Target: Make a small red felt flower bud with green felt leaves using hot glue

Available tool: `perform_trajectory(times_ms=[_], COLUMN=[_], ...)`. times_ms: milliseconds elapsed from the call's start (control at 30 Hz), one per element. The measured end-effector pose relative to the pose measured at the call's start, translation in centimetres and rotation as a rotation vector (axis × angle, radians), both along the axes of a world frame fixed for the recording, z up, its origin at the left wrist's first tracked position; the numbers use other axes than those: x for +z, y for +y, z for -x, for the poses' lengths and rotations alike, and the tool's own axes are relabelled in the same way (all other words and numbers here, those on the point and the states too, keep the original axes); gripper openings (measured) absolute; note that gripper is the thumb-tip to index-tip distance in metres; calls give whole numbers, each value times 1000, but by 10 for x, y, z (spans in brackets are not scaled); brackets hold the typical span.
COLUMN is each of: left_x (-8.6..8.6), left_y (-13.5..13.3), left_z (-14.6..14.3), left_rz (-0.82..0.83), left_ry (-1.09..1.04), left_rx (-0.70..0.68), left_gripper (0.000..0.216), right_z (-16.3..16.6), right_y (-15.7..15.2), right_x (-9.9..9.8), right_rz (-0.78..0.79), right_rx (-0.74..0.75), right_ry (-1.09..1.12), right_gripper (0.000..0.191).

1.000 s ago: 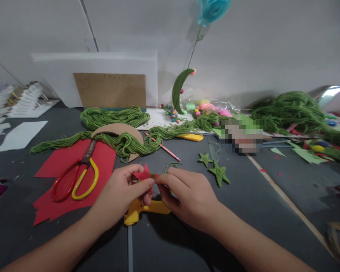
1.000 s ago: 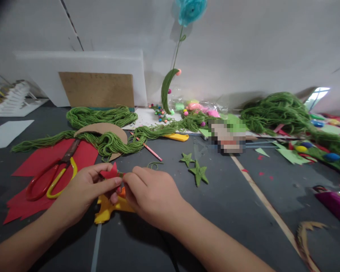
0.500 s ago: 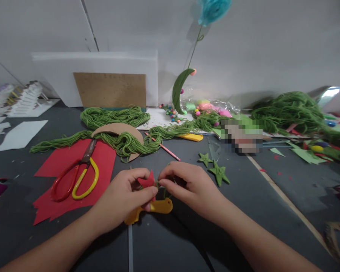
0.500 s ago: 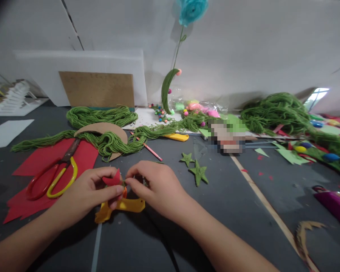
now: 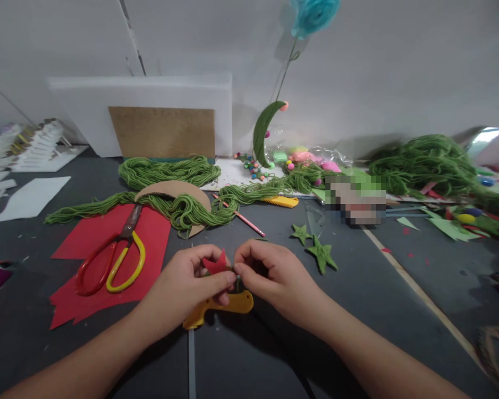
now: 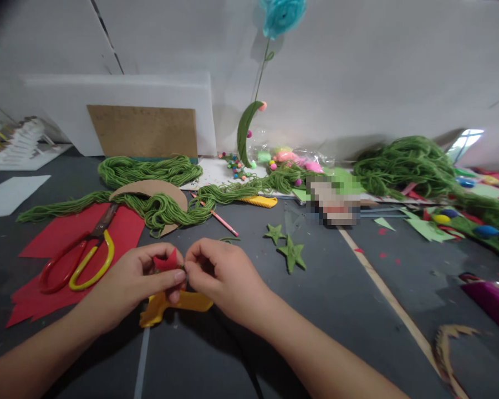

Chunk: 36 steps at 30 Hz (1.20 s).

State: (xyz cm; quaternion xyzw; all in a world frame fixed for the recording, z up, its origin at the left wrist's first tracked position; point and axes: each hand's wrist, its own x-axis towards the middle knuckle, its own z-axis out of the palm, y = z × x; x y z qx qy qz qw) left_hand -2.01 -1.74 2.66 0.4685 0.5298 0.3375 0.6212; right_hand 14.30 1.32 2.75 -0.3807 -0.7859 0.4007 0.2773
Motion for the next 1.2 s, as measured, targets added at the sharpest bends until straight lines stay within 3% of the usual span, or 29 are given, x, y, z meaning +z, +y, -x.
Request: perform_trajectory(times_ms=[233,533,667,800,1000,1100,1200], left_x=[1,-3,-3,-4,-5,-3,-3], left_y=[-1,1,4,8,6,6,7], left_z=[-2,5,9,14,18,20,18], left_rz=[37,34,43,-21,-107,-138,-74], left_ry=[-8,-65,-135,-98,-46,-126,-187], left_rx=[101,54,-9,49,27,106,51], left_gripper=[16,18,29,11,33,16,25], right_z=[0,-2,-4,-7,-9,-9,-8], right_y=[-1,1,5,9,15,17,15], right_x=[-2,-5,-3,0,0,-1,-2], right_rz=[4,-163,-81,-9,92,122,169], right_rx=[-32,-40,-40,-87,-85,-88,-25], right_ry=[-20,-83,7,102,192,189,115], right_gripper=[11,10,10,11,13,12,10])
